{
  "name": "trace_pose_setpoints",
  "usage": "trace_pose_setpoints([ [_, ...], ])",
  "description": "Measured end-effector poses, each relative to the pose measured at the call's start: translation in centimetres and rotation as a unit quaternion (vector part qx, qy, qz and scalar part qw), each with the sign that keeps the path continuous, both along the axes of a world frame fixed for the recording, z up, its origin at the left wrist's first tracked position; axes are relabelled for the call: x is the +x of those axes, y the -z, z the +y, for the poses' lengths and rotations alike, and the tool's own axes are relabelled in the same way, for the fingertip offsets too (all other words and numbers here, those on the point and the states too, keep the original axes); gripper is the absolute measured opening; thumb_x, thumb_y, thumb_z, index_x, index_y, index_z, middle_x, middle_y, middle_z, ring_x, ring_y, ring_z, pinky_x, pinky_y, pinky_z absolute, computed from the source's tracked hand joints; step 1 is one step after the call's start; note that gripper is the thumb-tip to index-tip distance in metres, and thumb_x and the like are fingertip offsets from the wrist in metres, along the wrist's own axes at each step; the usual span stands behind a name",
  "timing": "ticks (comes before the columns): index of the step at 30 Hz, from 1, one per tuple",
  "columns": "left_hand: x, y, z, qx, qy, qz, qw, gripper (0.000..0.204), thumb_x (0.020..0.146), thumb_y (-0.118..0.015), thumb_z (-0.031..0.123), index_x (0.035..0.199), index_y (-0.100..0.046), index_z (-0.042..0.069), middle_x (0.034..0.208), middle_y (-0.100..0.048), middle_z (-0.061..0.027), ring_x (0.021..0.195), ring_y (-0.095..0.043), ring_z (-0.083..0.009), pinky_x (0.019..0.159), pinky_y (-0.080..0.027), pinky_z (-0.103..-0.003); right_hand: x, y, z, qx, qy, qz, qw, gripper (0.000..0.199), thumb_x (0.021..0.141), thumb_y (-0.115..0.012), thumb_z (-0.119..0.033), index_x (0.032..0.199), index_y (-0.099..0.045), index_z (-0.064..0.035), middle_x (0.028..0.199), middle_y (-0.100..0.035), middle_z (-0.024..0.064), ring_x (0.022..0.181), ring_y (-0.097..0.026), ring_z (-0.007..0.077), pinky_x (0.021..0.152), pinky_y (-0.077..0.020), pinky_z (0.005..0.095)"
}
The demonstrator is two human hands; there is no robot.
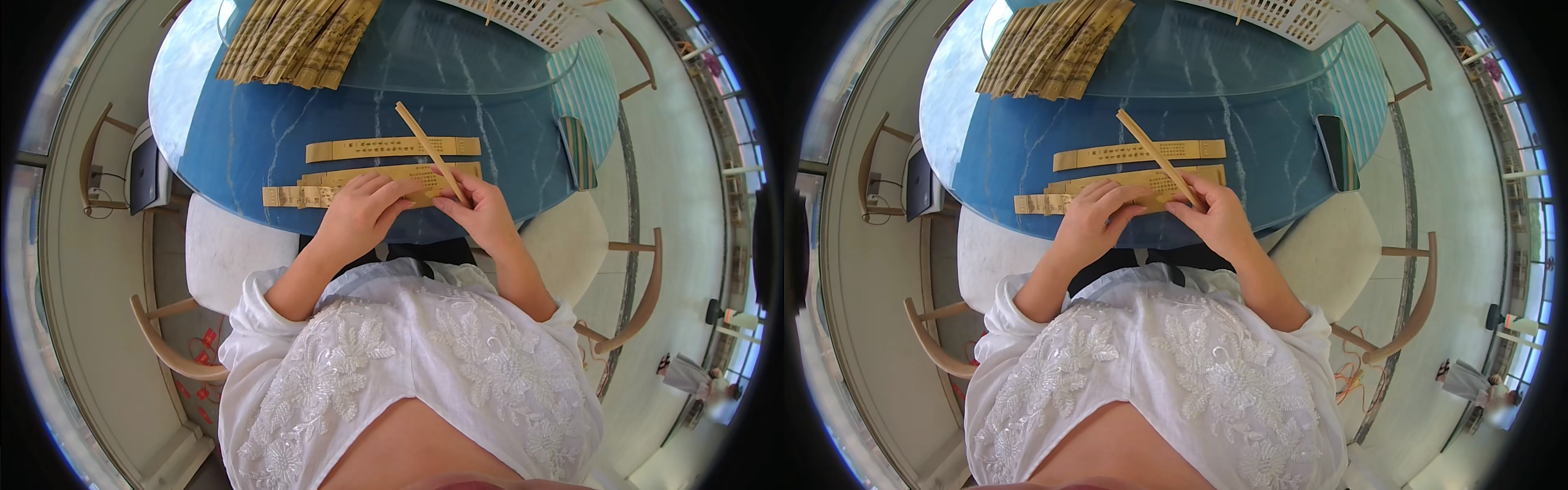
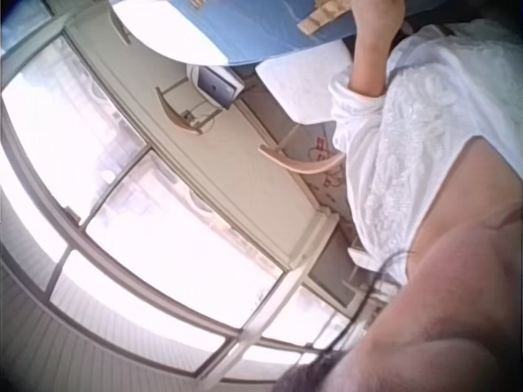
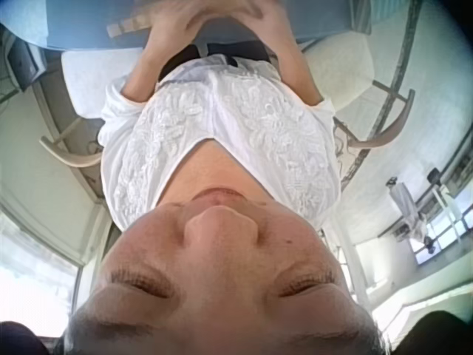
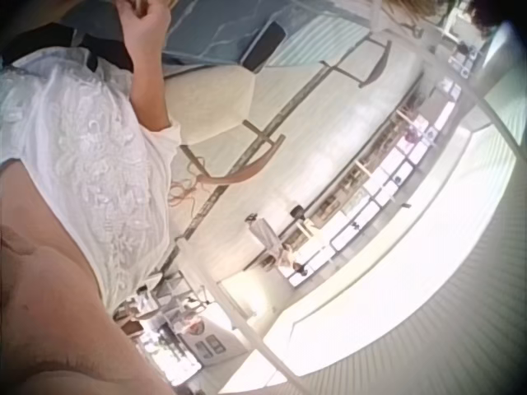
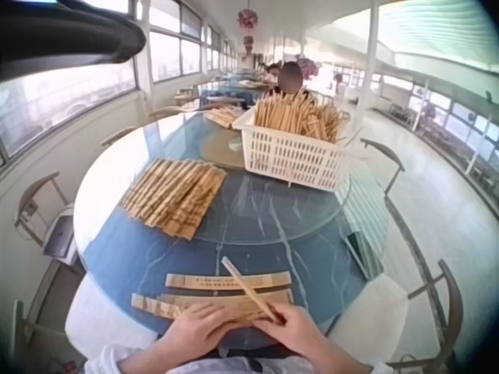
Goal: The person repeatedly picks thin bamboo strips from a white basket and places them onto rectangular bamboo sheets on a blue table. They align each strip along the sheet and adjust its position before moving to the next strip. The process continues with multiple sheets and strips throughout the clip.
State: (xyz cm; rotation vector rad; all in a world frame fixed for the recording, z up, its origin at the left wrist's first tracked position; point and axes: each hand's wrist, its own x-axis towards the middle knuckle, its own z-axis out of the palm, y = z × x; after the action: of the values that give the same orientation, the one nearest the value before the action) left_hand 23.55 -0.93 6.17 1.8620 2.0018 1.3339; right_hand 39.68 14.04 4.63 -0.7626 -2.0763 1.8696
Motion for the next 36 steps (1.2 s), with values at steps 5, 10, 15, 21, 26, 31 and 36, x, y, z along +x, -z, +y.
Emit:
trace_pose_setpoints([
  [5, -0.3, 0.0, -0.1, -0.013, 0.028, 0.015, 0.999, 0.021, 0.082, -0.07, 0.009, 0.103, -0.07, 0.01, 0.086, -0.064, -0.0065, 0.083, -0.063, -0.0276, 0.073, -0.051, -0.038, 0.0, 0.2, -0.1, -0.008, 0.005, -0.01, 1.0, 0.043, 0.089, -0.068, -0.003, 0.131, -0.061, -0.0053, 0.097, -0.066, -0.0013, 0.085, -0.056, 0.0025, 0.078, -0.0458, 0.018],
  [10, -0.6, 0.3, 0.0, -0.025, 0.046, 0.003, 0.999, 0.023, 0.081, -0.072, 0.009, 0.104, -0.071, 0.01, 0.092, -0.065, -0.0078, 0.086, -0.063, -0.029, 0.075, -0.052, -0.039, -0.1, 0.3, -0.3, 0.024, 0.014, 0.007, 1.0, 0.04, 0.09, -0.068, -0.006, 0.129, -0.062, -0.0039, 0.091, -0.065, -0.0021, 0.08, -0.054, 0.0022, 0.073, -0.0448, 0.0183],
  [15, -0.6, 0.1, 0.1, -0.029, 0.062, -0.013, 0.998, 0.024, 0.08, -0.073, 0.008, 0.103, -0.07, 0.01, 0.095, -0.065, -0.0084, 0.091, -0.064, -0.0304, 0.079, -0.051, -0.04, 0.0, -0.3, -1.0, 0.146, 0.032, -0.002, 0.989, 0.04, 0.088, -0.068, -0.008, 0.127, -0.063, -0.0066, 0.079, -0.066, 0.0022, 0.066, -0.054, 0.004, 0.063, -0.0455, 0.0206],
  [21, -0.4, 0.3, 0.2, -0.018, 0.06, -0.03, 0.998, 0.024, 0.078, -0.074, 0.006, 0.101, -0.068, 0.009, 0.097, -0.066, -0.0084, 0.094, -0.063, -0.031, 0.081, -0.051, -0.04, -0.3, -1.2, -1.6, 0.151, 0.026, 0.039, 0.987, 0.042, 0.087, -0.067, -0.005, 0.128, -0.063, -0.0116, 0.087, -0.072, 0.0065, 0.068, -0.059, 0.0069, 0.066, -0.048, 0.0226],
  [26, -0.4, 0.3, 0.3, -0.011, 0.072, -0.023, 0.997, 0.02, 0.078, -0.074, 0.007, 0.097, -0.067, 0.007, 0.095, -0.065, -0.0085, 0.093, -0.063, -0.0305, 0.08, -0.051, -0.039, -0.2, -1.1, -1.7, 0.151, 0.02, 0.028, 0.988, 0.042, 0.087, -0.067, -0.004, 0.128, -0.063, -0.0101, 0.085, -0.071, 0.0064, 0.067, -0.058, 0.0063, 0.064, -0.0471, 0.0224],
  [31, -0.3, 0.4, 0.2, -0.01, 0.068, -0.016, 0.998, 0.015, 0.079, -0.073, 0.007, 0.092, -0.065, 0.006, 0.092, -0.064, -0.0089, 0.09, -0.062, -0.0303, 0.079, -0.05, -0.04, -0.4, -0.9, -1.9, 0.136, 0.019, 0.03, 0.99, 0.041, 0.088, -0.067, -0.005, 0.128, -0.063, -0.0086, 0.084, -0.071, 0.0062, 0.067, -0.057, 0.0056, 0.063, -0.046, 0.022],
  [36, -0.2, 0.4, 0.3, -0.017, 0.067, -0.032, 0.997, 0.013, 0.08, -0.073, 0.008, 0.089, -0.064, 0.005, 0.09, -0.063, -0.0092, 0.087, -0.061, -0.0306, 0.078, -0.05, -0.04, -0.3, -0.8, -1.8, 0.139, 0.022, 0.024, 0.99, 0.041, 0.088, -0.067, -0.005, 0.128, -0.063, -0.0089, 0.083, -0.07, 0.007, 0.065, -0.055, 0.0056, 0.062, -0.0451, 0.022],
])
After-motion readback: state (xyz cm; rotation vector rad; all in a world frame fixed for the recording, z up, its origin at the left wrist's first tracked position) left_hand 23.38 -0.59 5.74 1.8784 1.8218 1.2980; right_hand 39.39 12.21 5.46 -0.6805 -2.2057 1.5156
